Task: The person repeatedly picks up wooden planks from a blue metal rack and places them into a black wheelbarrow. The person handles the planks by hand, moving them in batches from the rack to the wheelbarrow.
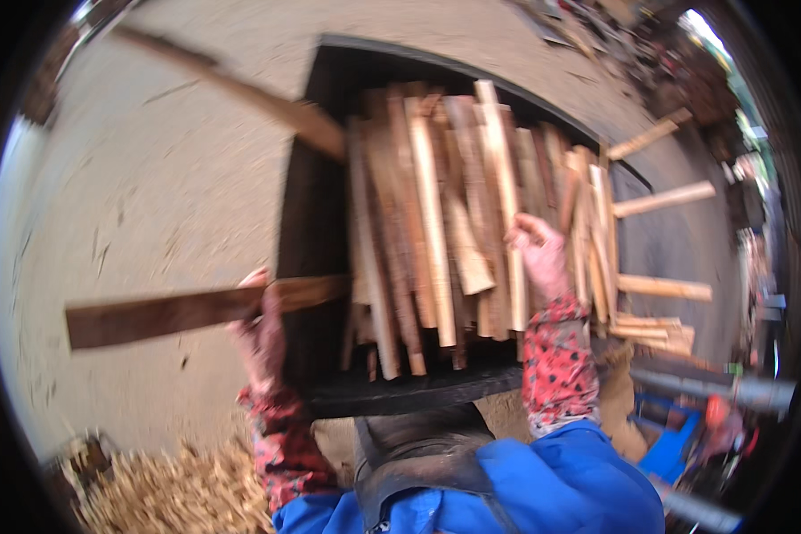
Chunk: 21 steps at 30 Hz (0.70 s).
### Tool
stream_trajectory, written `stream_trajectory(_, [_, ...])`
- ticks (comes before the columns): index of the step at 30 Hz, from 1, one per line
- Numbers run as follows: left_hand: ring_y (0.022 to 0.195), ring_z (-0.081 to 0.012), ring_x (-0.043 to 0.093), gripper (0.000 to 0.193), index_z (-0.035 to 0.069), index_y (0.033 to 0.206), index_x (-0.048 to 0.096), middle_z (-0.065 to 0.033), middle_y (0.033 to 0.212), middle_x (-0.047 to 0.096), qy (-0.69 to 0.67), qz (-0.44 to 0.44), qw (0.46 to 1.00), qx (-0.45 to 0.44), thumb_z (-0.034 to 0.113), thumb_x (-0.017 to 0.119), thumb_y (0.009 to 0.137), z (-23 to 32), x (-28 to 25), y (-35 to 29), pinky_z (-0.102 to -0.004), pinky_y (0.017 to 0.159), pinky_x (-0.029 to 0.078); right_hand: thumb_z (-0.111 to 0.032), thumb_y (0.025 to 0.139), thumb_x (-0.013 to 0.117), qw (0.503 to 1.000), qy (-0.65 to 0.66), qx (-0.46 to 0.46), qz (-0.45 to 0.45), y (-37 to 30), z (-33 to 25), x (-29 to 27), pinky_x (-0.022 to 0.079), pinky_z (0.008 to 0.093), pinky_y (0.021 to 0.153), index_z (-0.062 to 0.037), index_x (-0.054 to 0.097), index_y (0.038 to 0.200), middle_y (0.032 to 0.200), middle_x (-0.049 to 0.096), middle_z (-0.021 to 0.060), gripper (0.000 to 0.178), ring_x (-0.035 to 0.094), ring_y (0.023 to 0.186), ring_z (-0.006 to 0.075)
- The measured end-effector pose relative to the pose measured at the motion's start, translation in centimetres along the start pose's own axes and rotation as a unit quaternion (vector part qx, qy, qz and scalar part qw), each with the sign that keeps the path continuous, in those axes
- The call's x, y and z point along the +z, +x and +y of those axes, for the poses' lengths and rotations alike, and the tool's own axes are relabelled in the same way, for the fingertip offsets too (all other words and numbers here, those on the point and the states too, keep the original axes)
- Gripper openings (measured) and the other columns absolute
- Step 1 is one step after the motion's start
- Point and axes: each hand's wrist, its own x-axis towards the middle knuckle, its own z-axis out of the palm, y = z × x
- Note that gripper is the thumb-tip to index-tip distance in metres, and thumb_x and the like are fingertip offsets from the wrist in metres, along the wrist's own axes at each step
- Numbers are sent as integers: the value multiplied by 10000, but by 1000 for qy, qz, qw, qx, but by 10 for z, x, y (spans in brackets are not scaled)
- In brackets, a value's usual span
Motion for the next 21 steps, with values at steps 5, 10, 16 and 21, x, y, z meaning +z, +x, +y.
stream_trajectory(5, [1056, -156, 571, 282, -14, 1195, 603, -82, 1131, 636, -28, -15, 998, -55, 116, 605, 945, -9, 1, 2, -295, 965, 426, -138, 852, 729, 992, -17, 74, 99, -90, 36, -56, 542, 261, 753, 17, 651, 1083, 951, 671, 66, 288, 636, 876, 121])
stream_trajectory(10, [1083, -161, 557, 351, -17, 1221, 594, -93, 1159, 624, 0, -19, 999, -47, 203, 618, 949, -7, 6, 0, -301, 985, 410, -107, 835, 721, 964, -164, 35, 206, -123, 78, -110, 538, 260, 668, 6, 657, 1031, 908, 660, 92, 235, 655, 781, 151])
stream_trajectory(16, [940, -133, 571, 374, -18, 1161, 624, -71, 1054, 655, 135, -22, 985, -106, 277, 645, 934, -32, -14, -4, -294, 877, 448, -270, 798, 721, 867, -358, 181, 296, -139, 203, -199, 443, 409, 962, 17, 610, 1144, 1178, 574, 229, 463, 559, 1099, 362])
stream_trajectory(21, [822, -109, 553, 371, -14, 1066, 650, -38, 936, 670, 125, -17, 991, -50, 330, 653, 925, -10, -17, -28, -262, 765, 445, -213, 798, 713, 843, -424, 155, 293, -124, 210, -229, 404, 415, 1001, -1, 538, 1232, 1218, 499, 188, 513, 466, 1180, 359])
